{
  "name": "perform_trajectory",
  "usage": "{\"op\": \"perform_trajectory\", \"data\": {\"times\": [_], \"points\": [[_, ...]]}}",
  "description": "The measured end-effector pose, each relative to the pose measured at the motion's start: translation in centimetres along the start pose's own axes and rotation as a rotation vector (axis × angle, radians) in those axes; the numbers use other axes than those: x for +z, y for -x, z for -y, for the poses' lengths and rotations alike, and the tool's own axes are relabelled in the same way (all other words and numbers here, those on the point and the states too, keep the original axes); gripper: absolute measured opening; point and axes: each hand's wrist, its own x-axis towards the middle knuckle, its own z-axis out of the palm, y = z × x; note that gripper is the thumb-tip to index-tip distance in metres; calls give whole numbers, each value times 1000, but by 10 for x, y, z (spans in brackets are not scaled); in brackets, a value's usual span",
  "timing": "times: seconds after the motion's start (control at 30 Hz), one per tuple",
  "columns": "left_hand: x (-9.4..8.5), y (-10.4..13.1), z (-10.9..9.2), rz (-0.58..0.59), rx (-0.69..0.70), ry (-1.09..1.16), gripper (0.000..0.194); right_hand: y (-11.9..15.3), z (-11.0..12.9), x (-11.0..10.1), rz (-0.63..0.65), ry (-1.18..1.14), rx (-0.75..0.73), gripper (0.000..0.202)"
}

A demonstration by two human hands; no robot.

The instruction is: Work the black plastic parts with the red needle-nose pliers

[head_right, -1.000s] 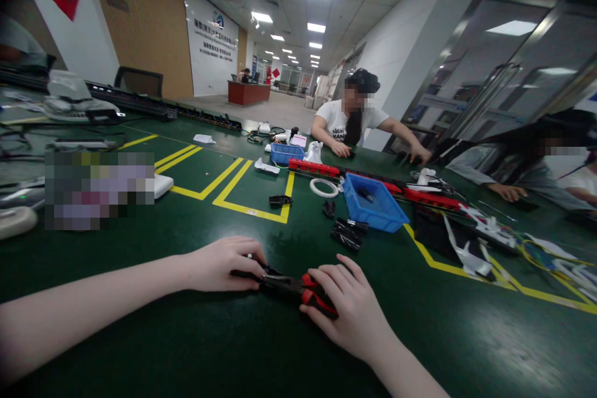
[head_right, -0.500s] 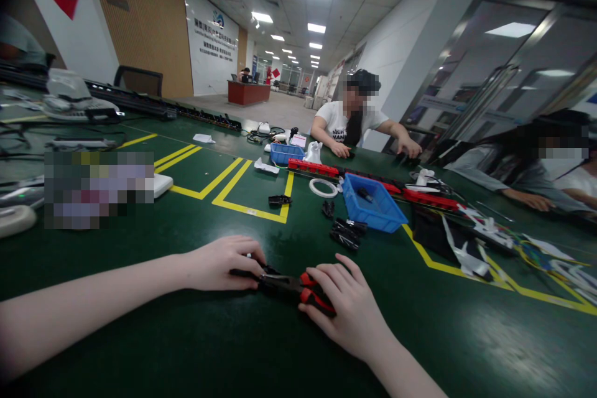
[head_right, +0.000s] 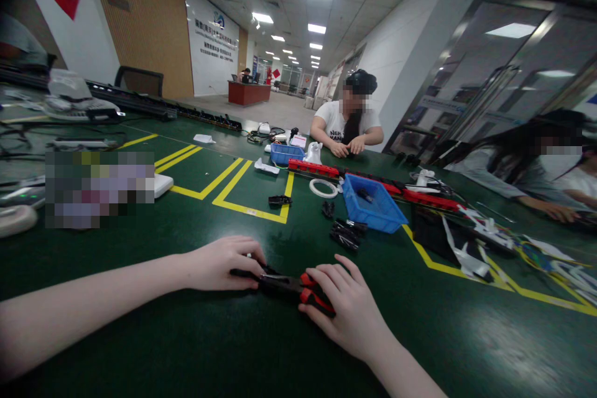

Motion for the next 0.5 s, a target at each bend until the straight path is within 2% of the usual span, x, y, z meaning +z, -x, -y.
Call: {"op": "perform_trajectory", "data": {"times": [0.5], "points": [[-2, 0, -2, 5, -15, 13, 17, 1, -2, -1, 24, 9, -8, 39]]}}
